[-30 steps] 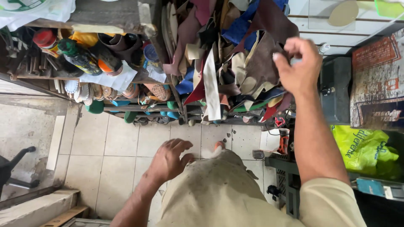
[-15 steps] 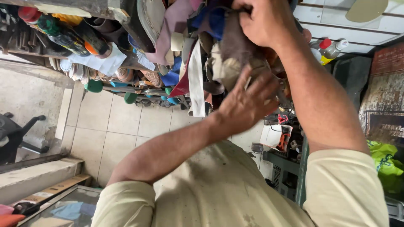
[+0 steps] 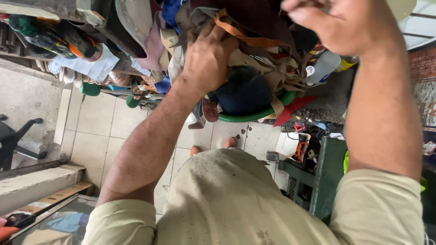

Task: The person rummages through a cluttered shelf of mixed materials, picks up a small black piece, and places it on a workbench. They continue to sift through the pile, handling various scraps and placing selected pieces on the bench.

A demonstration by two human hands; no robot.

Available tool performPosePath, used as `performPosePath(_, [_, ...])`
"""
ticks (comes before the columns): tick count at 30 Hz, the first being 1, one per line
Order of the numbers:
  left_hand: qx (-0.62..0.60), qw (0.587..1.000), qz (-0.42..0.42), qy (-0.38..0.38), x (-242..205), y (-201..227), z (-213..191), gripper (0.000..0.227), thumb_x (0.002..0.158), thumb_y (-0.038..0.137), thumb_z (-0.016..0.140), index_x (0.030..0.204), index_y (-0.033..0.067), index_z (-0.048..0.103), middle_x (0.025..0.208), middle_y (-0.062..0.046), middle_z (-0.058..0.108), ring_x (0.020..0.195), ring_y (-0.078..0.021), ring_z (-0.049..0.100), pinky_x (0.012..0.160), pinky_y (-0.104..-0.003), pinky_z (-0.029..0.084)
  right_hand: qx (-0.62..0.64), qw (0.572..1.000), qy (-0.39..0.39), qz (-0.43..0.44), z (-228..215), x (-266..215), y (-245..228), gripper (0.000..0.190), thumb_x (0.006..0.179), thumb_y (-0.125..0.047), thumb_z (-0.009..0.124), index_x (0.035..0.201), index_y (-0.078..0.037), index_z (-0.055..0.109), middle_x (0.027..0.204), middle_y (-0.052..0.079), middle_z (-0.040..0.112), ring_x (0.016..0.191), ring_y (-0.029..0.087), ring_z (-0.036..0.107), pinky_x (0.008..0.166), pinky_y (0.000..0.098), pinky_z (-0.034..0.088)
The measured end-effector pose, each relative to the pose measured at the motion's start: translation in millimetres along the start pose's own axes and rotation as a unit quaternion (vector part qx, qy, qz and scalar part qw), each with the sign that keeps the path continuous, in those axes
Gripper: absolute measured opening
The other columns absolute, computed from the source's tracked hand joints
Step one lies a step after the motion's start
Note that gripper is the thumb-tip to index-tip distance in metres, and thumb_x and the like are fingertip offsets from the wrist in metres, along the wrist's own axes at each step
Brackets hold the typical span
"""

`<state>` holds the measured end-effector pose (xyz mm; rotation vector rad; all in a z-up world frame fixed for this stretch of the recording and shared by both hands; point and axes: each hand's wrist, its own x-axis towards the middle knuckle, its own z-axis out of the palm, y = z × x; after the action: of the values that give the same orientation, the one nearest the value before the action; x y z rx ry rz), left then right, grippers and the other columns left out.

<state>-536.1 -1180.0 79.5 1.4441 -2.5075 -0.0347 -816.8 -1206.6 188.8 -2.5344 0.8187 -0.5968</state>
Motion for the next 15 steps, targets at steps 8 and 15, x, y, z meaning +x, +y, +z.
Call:
performPosePath(8, [-0.104, 0.989, -0.026, 0.105, 2, -35, 16, 0.068, 0.059, 0.003, 0.08, 0.126, -0.0007, 0.068, 0.109, -0.026, 0.074, 0.093, -0.0445, 0.068, 0.075, -0.05, 0.059, 0.073, 0.967, 0.188, 0.155, 54, -107, 72, 0.006, 0.115, 0.016, 0.066, 0.119, 0.012, 0.064, 0.106, 0.024, 0.069, 0.091, 0.028, 0.068, 0.081, 0.0346, 0.06])
performPosePath(15, [-0.257, 0.932, -0.008, 0.257, 2, -28, -1, 0.044, 0.068, -0.008, 0.062, 0.111, -0.0007, 0.068, 0.108, -0.017, 0.076, 0.099, -0.0382, 0.072, 0.08, -0.045, 0.057, 0.023, 0.929, 0.367, 0.041, 130, -115, 55, 0.032, 0.112, -0.019, 0.066, 0.111, 0.012, 0.063, 0.096, 0.025, 0.071, 0.081, 0.031, 0.067, 0.066, 0.0385, 0.052])
